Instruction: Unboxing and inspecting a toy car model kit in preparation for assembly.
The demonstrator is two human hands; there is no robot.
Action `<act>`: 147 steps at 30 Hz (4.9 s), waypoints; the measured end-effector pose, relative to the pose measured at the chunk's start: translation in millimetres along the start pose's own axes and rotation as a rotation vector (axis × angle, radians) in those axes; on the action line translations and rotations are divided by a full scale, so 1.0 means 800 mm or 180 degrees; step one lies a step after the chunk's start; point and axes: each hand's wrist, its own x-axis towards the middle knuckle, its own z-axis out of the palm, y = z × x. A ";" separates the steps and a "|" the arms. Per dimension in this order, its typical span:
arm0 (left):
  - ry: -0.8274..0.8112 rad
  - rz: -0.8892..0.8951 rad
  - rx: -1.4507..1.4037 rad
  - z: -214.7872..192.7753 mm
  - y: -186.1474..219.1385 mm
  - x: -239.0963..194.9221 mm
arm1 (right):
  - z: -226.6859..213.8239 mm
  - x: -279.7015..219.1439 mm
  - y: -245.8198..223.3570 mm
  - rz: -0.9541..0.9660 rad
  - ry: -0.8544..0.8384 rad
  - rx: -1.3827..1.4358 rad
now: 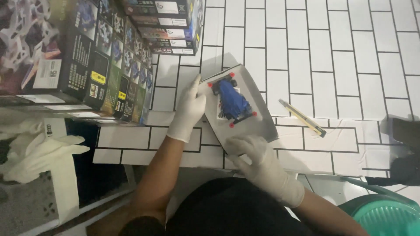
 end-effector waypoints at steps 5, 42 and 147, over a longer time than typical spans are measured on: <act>-0.0186 0.0213 0.0829 0.039 -0.029 0.052 | -0.060 0.036 0.032 0.1072 0.0601 -0.0990; -0.0401 -0.0221 0.0997 0.052 0.115 -0.062 | -0.076 0.021 0.110 0.2722 -0.0418 -0.2214; -0.0853 0.0324 0.2381 -0.006 0.126 -0.118 | 0.005 0.182 0.085 -0.0010 -0.2132 -0.3463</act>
